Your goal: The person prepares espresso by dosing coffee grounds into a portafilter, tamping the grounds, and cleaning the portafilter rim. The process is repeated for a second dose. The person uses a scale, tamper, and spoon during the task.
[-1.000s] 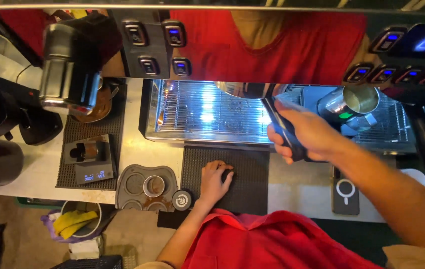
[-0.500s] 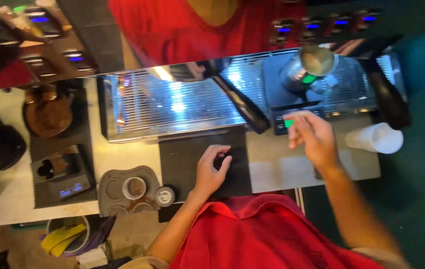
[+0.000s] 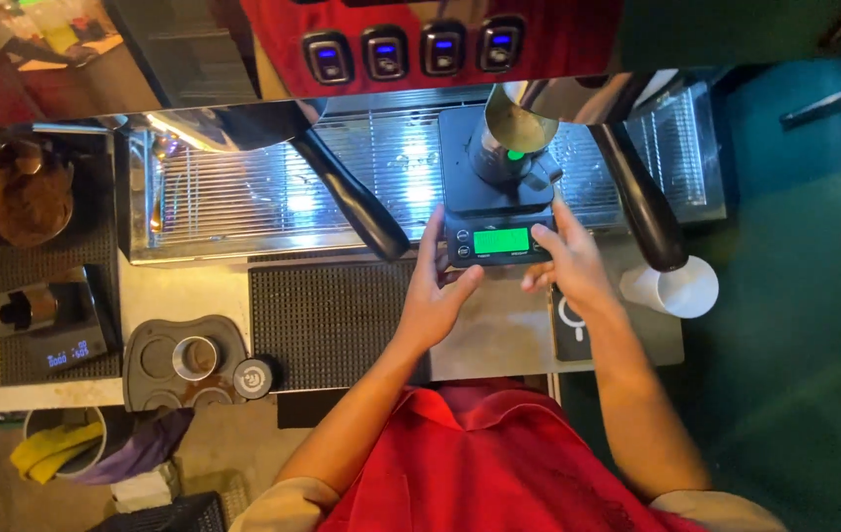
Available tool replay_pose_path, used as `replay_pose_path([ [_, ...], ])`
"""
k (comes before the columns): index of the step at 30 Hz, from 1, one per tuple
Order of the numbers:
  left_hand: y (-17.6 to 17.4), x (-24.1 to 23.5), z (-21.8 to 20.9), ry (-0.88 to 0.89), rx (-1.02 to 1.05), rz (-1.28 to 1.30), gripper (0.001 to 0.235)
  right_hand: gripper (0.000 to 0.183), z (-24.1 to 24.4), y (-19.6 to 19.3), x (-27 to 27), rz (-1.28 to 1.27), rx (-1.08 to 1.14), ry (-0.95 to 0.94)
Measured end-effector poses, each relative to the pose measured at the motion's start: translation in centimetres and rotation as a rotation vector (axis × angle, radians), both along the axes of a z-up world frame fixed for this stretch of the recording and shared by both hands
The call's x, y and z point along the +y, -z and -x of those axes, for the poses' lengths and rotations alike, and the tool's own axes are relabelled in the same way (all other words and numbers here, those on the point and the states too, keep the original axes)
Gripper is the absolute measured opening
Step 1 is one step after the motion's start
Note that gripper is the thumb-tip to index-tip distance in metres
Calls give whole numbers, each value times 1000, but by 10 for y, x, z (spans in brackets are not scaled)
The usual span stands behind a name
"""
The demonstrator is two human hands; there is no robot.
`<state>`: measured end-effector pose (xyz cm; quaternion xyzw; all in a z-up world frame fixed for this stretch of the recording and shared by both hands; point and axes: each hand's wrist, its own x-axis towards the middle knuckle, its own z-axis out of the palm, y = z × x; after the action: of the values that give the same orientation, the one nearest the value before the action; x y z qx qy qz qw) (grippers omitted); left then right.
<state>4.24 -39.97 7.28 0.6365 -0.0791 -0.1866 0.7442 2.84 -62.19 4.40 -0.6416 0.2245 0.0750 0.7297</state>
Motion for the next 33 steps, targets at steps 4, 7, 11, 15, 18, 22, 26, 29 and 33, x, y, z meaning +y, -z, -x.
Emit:
replay_pose_path([
  [4, 20, 24, 0, -109, 21, -65, 93, 66, -10, -16, 38, -37, -4, 18],
  [7, 7, 59, 3, -179, 1, -116, 90, 66, -17, -12, 79, -68, -32, 22],
  [11, -8, 117, 2, -231, -42, -133, 92, 70, -27, 24, 144, -142, -111, 72],
  [15, -19, 172, -7, -260, -53, -129, 90, 71, -37, 29, 206, -168, -71, 121],
  [18, -21, 202, -14, -257, -71, -146, 89, 69, -39, -18, 248, -131, -104, 121],
  [22, -27, 230, -22, -209, -127, -224, 90, 66, -41, -34, 276, -87, -89, 149],
  [26, -19, 238, -23, -174, -173, -250, 90, 64, -40, -32, 284, -33, -69, 183],
  [29, -14, 241, -24, -164, -204, -259, 91, 62, -38, -32, 287, -12, -98, 184],
  [33, 15, 246, -5, -251, -250, -300, 90, 61, -24, -26, 263, 7, -139, 147],
])
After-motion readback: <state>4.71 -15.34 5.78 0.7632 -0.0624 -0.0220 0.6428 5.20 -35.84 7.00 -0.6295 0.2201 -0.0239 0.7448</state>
